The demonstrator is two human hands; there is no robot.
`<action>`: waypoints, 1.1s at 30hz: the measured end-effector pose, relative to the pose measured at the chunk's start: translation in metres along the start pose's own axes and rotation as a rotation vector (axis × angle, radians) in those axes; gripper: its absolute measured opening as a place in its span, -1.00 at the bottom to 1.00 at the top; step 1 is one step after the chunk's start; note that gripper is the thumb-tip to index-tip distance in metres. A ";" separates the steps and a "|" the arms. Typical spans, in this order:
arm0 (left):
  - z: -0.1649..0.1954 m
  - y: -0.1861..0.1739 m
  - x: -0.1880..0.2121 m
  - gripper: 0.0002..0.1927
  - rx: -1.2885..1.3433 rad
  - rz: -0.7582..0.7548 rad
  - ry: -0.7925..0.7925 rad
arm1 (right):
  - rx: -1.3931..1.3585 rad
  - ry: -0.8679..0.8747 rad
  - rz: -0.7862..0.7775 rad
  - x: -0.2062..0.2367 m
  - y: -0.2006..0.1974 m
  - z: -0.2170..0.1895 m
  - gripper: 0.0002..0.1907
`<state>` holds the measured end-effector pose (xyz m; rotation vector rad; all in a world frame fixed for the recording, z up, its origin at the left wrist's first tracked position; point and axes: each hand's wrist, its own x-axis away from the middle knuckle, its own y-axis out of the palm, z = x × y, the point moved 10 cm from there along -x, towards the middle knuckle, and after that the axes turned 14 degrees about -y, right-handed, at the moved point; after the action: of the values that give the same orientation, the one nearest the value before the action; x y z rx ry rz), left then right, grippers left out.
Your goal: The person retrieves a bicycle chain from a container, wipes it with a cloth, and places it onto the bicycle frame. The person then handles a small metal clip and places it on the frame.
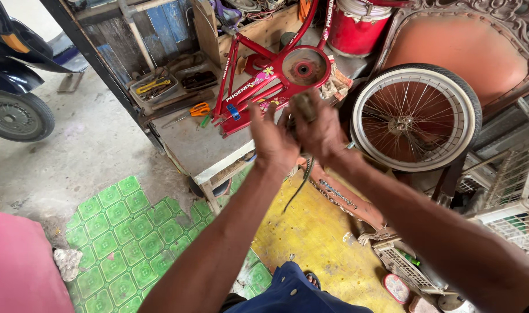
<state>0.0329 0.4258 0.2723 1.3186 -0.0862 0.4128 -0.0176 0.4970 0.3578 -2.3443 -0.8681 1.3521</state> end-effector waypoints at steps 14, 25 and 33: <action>-0.009 0.021 0.018 0.14 -0.142 -0.249 -0.216 | -0.087 0.391 -0.147 0.005 -0.011 0.077 -0.56; -0.013 -0.016 -0.017 -0.08 -0.452 0.064 -0.196 | -0.012 0.149 -0.242 -0.003 -0.002 0.046 -0.62; 0.034 -0.009 -0.046 -0.44 -1.301 0.222 0.127 | -0.336 0.212 -0.384 -0.003 -0.005 0.043 -0.65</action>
<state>-0.0004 0.3803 0.2591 -0.0018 -0.3319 0.4896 -0.0578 0.4968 0.3404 -2.3298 -1.4756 0.8398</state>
